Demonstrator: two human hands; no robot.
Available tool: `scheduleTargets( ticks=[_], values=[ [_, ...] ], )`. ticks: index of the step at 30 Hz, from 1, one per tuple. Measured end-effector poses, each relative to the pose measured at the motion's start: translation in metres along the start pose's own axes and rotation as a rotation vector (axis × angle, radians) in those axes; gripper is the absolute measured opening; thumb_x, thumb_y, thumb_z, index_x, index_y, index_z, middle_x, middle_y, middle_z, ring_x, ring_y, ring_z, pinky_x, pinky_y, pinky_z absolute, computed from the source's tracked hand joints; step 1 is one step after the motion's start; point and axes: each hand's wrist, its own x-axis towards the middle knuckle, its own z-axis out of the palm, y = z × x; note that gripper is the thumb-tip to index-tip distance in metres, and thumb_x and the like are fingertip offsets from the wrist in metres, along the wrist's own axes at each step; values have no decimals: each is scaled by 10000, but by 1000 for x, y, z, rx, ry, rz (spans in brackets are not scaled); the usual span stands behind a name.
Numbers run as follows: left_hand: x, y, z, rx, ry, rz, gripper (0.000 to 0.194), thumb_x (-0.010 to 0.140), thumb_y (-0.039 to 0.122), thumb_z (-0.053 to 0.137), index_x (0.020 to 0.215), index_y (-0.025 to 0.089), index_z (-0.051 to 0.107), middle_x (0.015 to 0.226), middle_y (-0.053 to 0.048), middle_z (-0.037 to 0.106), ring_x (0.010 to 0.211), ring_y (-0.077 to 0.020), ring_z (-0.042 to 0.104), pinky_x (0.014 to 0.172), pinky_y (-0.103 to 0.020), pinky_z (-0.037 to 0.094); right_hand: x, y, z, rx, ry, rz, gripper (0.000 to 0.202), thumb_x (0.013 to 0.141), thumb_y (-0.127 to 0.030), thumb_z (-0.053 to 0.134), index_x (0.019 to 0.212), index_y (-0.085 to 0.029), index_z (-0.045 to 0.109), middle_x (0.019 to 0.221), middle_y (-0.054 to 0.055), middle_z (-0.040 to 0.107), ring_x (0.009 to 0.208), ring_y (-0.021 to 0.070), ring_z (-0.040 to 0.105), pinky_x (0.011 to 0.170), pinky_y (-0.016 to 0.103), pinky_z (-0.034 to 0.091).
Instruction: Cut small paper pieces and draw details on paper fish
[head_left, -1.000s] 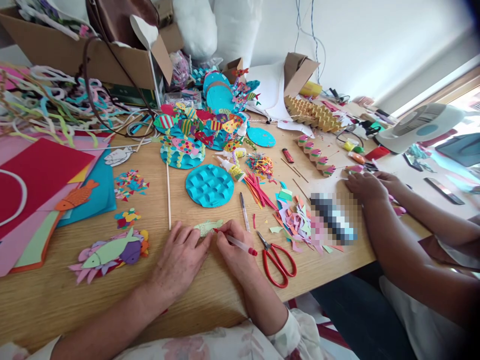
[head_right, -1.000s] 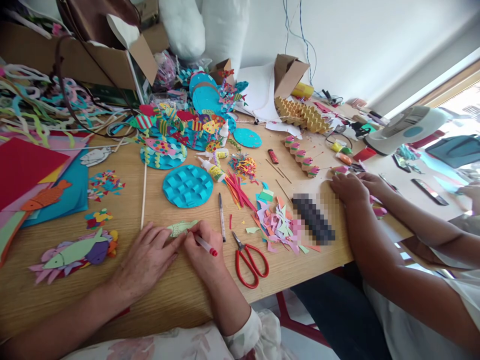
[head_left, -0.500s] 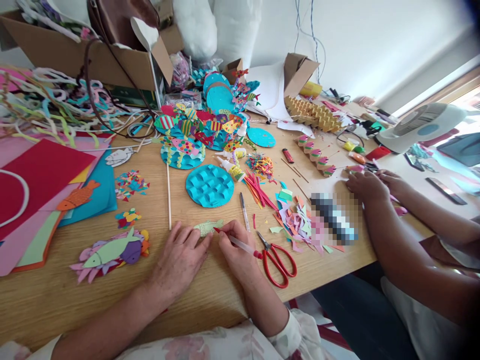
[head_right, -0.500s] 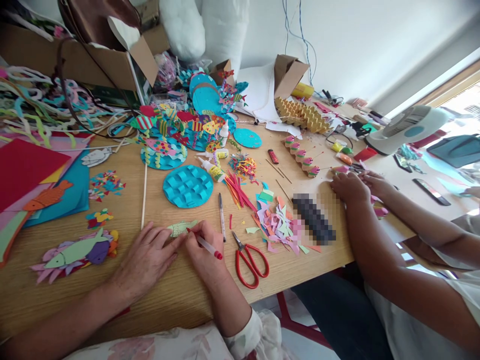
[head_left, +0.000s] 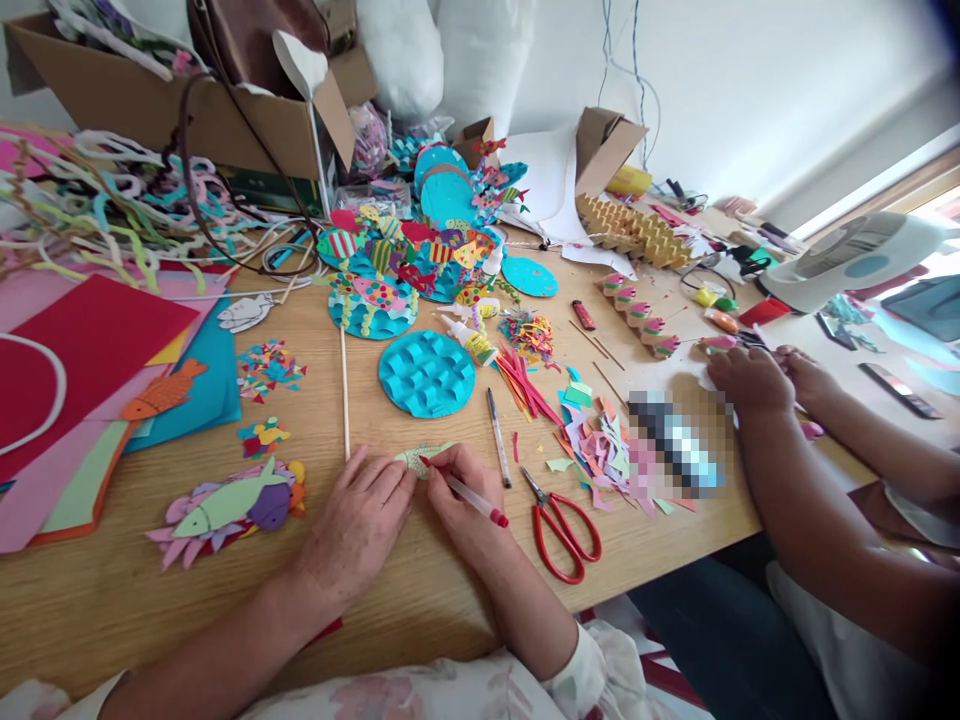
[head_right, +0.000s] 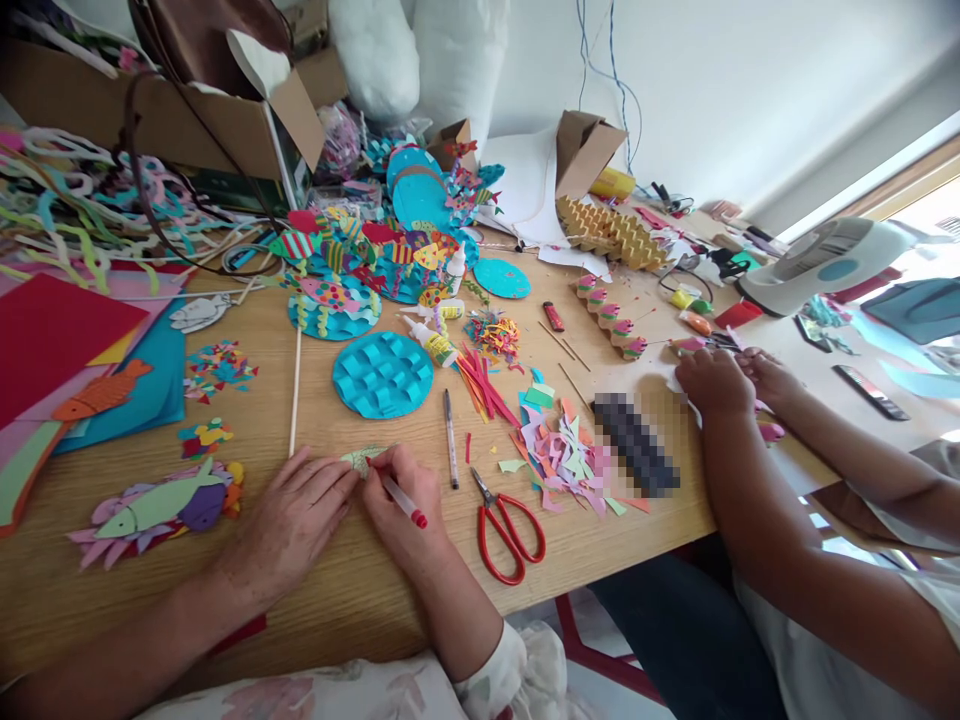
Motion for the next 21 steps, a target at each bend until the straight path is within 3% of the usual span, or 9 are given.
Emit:
scheduleTargets(
  ticks=[21],
  values=[
    [1, 1, -2, -9, -21, -4, 261, 886, 117, 389, 1019, 123, 613, 960, -89, 652, 962, -232, 562, 977, -476, 361, -1, 3, 2, -89, 17, -19, 67, 743, -193, 479, 735, -198, 545, 579, -19, 598, 486, 109, 528, 486, 206, 389]
  ],
)
